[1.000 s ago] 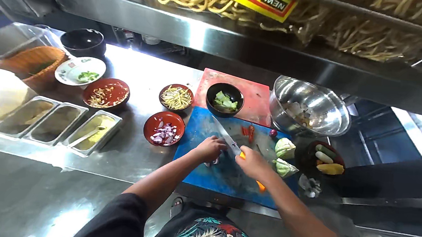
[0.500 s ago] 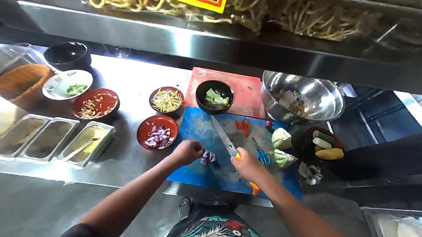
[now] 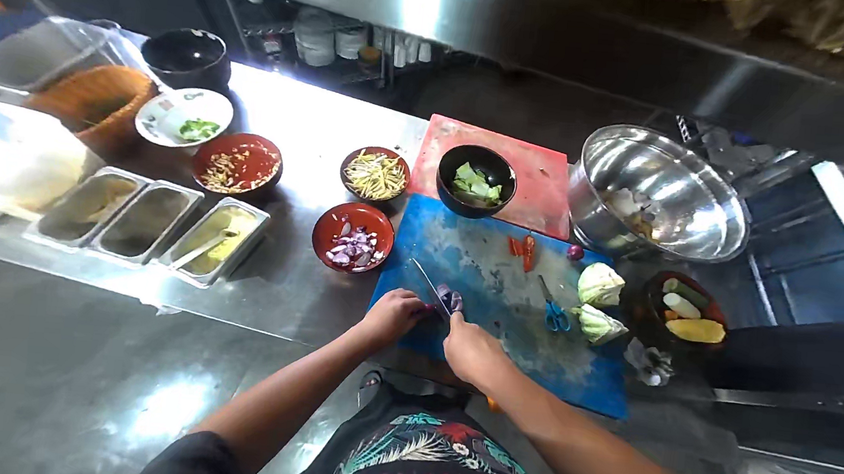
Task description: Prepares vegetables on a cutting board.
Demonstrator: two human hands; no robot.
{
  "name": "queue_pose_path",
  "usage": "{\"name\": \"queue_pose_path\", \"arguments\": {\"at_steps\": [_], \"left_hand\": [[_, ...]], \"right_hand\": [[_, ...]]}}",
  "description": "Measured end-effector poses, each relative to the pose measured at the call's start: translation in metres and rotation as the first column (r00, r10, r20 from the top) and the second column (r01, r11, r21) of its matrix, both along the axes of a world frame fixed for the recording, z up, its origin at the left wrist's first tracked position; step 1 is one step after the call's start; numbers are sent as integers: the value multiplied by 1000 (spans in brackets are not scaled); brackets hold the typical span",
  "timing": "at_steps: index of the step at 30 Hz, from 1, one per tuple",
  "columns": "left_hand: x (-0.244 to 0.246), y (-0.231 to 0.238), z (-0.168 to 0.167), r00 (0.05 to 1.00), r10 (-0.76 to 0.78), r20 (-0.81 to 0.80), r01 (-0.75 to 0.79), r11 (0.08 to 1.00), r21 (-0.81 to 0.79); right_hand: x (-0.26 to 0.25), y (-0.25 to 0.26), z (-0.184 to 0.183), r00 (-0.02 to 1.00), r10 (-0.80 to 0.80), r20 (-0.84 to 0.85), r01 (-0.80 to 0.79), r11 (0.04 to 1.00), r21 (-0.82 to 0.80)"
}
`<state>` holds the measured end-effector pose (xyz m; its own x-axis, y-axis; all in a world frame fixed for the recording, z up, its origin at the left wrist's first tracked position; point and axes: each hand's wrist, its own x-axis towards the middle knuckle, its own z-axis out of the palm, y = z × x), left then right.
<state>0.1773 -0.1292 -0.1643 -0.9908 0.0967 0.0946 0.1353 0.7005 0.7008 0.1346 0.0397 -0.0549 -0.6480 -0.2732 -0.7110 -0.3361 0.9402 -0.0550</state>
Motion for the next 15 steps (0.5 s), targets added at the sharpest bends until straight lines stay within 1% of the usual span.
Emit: {"name": "queue_pose_path", "arguments": {"at_steps": [2, 4, 6, 9, 10, 13, 15], "left_hand": [[0, -2, 1, 999, -28, 15, 28, 1000, -5], [-1, -4, 2, 999, -42, 8, 42, 999, -8], [-2, -6, 3, 997, -73, 13, 73, 997, -22], [-7, -8, 1, 989, -148, -11, 147, 986, -74], [-9, -9, 2, 984, -178, -9, 176, 979, -101], [-15, -9, 10, 970, -241, 45, 245, 953, -179], [-18, -9, 15, 958, -269, 97, 283, 936, -208]], "right_hand": [[14, 4, -22, 999, -32, -31, 32, 999, -6], [15, 4, -41, 996, -55, -75, 52, 998, -43], [3, -8, -35, 997, -55, -60, 52, 998, -41], [-3, -20, -12, 998, -34, -47, 33, 999, -11], [1, -20, -13, 998, -45, -49, 45, 999, -13], [8, -15, -41, 992, -54, -110, 49, 998, -47], [-1, -22, -35, 994, -45, -104, 40, 998, -48]]}}
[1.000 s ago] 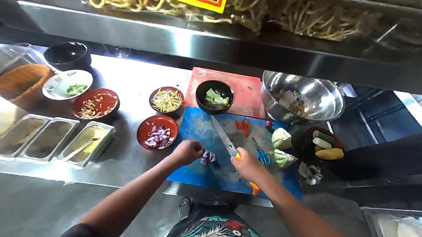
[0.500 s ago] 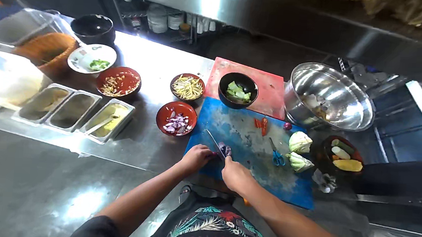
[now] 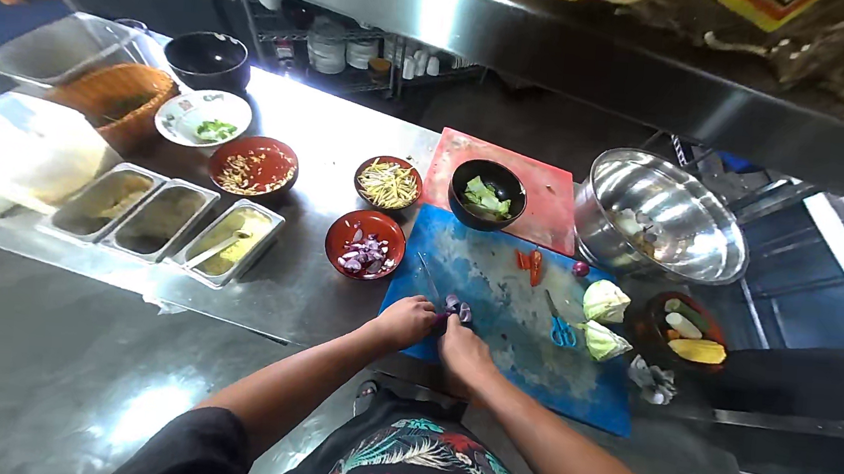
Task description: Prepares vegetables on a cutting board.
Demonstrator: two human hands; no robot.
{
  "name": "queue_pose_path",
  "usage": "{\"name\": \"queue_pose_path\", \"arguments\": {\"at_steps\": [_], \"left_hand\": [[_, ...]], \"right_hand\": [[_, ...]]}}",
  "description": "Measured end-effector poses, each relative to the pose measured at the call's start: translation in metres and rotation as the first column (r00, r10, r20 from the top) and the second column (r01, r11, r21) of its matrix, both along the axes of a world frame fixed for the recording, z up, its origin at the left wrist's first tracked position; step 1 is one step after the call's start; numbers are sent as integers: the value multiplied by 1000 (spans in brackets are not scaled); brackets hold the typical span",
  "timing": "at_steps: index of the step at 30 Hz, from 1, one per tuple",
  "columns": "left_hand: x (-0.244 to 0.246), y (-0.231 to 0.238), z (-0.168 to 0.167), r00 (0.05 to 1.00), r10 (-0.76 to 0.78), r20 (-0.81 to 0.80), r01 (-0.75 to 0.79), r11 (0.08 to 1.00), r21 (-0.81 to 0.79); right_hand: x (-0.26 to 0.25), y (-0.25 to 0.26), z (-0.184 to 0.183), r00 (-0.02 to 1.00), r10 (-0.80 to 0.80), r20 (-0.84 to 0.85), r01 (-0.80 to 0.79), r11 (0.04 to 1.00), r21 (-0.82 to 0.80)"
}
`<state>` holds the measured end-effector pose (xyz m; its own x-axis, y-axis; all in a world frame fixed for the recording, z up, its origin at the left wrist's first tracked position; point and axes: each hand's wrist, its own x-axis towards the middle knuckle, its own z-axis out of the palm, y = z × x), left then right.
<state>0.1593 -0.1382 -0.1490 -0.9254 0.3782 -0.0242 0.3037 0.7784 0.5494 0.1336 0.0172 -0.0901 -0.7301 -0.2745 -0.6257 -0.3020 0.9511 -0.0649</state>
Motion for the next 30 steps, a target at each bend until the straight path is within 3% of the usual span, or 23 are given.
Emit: {"name": "queue_pose_path", "arguments": {"at_steps": [3, 7, 12, 16, 20, 24, 27, 30], "left_hand": [[-2, 1, 6, 998, -22, 62, 24, 999, -31], [-1, -1, 9, 996, 20, 90, -23, 999, 37], [1, -2, 3, 995, 11, 97, -14, 999, 34], [0, -4, -1, 998, 1, 56, -4, 999, 48], [5, -3, -6, 1000, 3, -3, -3, 998, 66], [7, -4, -10, 999, 13, -40, -9, 996, 90], [10, -4, -15, 994, 14, -109, -2, 995, 104], [9, -5, -13, 997, 23, -77, -15, 995, 100]], "right_hand": [[0, -8, 24, 1000, 14, 23, -14, 1000, 22], [10, -2, 1, 1000, -3, -1, 3, 1000, -8], [5, -19, 28, 998, 21, 55, -26, 996, 84], [14, -12, 0, 999, 15, -28, -14, 1000, 25], [7, -24, 25, 998, 48, 30, -51, 994, 101], [19, -10, -1, 1000, 14, -23, -13, 999, 30], [11, -17, 19, 999, 37, 22, -38, 997, 68], [15, -17, 24, 999, 28, 31, -30, 997, 75]]}}
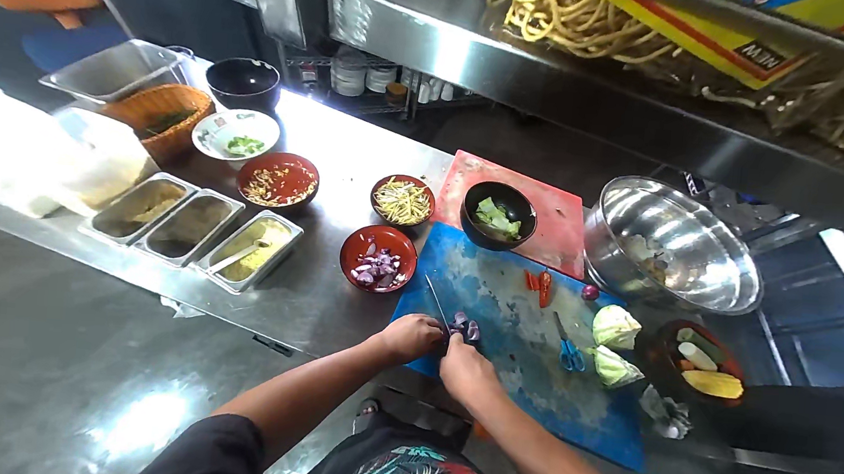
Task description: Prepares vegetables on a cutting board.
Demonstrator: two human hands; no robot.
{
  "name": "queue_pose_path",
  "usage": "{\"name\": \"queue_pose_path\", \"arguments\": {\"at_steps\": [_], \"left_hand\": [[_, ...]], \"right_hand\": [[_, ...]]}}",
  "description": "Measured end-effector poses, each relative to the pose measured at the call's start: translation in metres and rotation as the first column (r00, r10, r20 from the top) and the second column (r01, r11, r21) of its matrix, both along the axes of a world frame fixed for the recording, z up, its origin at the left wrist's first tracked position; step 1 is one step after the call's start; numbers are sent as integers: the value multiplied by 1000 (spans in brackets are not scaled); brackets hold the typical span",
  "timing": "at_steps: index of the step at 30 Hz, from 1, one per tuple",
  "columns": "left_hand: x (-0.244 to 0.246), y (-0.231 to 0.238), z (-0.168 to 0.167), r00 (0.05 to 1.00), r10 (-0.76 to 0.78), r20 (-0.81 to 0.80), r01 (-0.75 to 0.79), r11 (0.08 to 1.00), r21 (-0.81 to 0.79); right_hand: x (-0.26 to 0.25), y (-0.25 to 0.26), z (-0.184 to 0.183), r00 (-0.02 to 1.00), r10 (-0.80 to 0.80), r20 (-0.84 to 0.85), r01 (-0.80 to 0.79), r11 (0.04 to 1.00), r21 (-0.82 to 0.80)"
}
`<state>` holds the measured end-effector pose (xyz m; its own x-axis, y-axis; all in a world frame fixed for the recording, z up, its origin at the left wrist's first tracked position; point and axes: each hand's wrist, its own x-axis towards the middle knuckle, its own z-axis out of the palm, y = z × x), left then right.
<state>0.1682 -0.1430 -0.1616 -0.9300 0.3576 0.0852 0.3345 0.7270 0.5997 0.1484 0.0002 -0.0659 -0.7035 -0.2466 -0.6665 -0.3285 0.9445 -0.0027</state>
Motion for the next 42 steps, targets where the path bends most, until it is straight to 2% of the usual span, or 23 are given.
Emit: {"name": "queue_pose_path", "arguments": {"at_steps": [3, 7, 11, 16, 19, 23, 28, 32, 35, 39, 42], "left_hand": [[0, 1, 2, 998, 16, 53, -15, 1000, -16], [1, 0, 1, 1000, 5, -2, -5, 1000, -15], [0, 0, -4, 1000, 7, -11, -7, 1000, -28], [1, 0, -1, 1000, 0, -13, 0, 1000, -17], [0, 0, -5, 1000, 17, -17, -17, 1000, -5], [2, 0, -6, 998, 13, -58, -12, 1000, 8], [2, -1, -10, 996, 31, -78, -30, 999, 14], [6, 1, -8, 995, 41, -90, -39, 999, 29], [8, 1, -10, 996, 45, -71, -44, 999, 19], [10, 1, -14, 989, 51, -140, -48, 999, 22], [11, 4, -22, 983, 75, -167, -69, 997, 40]], "right_hand": [[3, 7, -26, 999, -9, -52, 7, 999, -45], [-5, -2, -1, 1000, 16, -1, -16, 1000, -2], [5, 5, -25, 998, -7, -55, 5, 999, -54], [0, -4, 0, 1000, 16, 1, -16, 1000, 0], [6, 1, -23, 999, -1, -50, -1, 999, -41], [-1, -7, -7, 1000, 17, -17, -18, 1000, -14], [1, -1, -29, 999, -9, -51, 6, 999, -51], [-1, -6, -9, 1000, -20, 6, 20, 999, -49], [6, -1, -26, 999, -43, -11, 42, 996, -78], [1, -4, -16, 1000, -20, -1, 20, 998, -62], [6, 2, -32, 998, -55, -6, 54, 992, -111]]}}
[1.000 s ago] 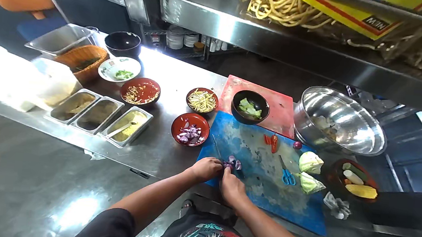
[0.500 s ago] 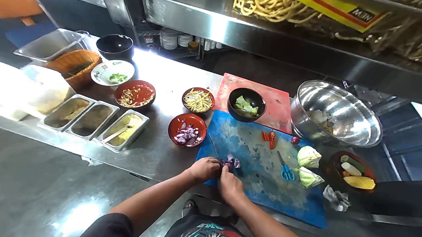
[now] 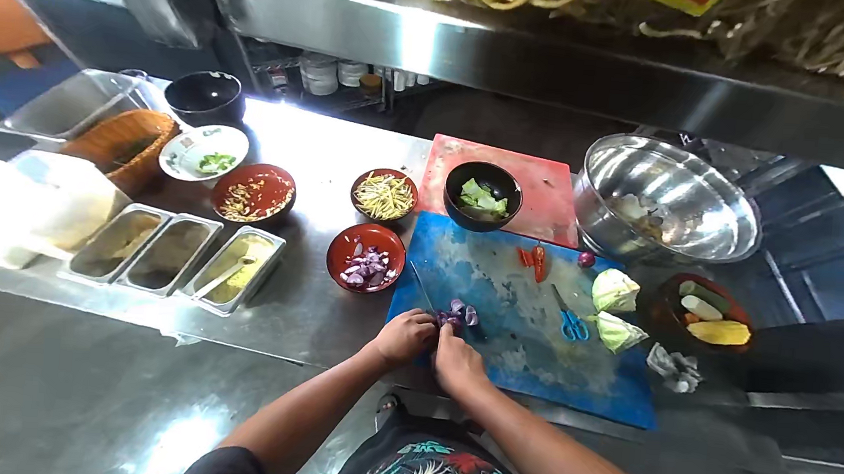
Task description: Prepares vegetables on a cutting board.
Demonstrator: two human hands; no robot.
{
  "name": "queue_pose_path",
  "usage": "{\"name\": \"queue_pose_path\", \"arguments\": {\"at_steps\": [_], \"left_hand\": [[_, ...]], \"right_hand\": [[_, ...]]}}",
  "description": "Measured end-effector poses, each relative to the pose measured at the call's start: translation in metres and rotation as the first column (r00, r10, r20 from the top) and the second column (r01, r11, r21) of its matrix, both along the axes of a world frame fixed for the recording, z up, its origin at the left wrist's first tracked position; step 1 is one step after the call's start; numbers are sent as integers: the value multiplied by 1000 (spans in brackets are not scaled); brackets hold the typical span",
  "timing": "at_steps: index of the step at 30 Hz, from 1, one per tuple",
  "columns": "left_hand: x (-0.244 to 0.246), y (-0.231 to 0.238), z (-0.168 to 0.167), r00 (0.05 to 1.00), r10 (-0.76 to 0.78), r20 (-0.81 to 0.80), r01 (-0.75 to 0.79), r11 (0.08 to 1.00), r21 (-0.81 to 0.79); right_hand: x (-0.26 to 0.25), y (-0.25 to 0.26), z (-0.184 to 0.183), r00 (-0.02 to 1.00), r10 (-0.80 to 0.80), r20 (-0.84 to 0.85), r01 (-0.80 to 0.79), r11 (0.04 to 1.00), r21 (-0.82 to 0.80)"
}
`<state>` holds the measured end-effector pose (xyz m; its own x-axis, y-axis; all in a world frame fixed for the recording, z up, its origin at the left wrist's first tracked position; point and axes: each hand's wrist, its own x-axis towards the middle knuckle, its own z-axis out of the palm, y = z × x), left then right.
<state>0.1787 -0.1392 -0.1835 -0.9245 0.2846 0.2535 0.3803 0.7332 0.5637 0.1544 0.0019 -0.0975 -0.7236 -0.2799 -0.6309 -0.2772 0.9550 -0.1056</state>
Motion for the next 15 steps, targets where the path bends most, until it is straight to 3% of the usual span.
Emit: {"name": "queue_pose_path", "arguments": {"at_steps": [3, 7, 11, 15], "left_hand": [[-4, 0, 3, 999, 4, 37, -3, 1000, -24], [2, 0, 10, 996, 61, 70, -60, 998, -18], [16, 22, 27, 942, 214, -258, -205, 977, 64], [11, 61, 59, 949, 80, -304, -125, 983, -135]], "right_hand": [[-7, 3, 5, 1000, -11, 8, 11, 1000, -22], [-24, 32, 52, 1000, -6, -2, 6, 998, -67], [-38, 83, 76, 979, 27, -202, -60, 985, -160], [-43, 97, 86, 960, 67, -270, -104, 986, -127]]}}
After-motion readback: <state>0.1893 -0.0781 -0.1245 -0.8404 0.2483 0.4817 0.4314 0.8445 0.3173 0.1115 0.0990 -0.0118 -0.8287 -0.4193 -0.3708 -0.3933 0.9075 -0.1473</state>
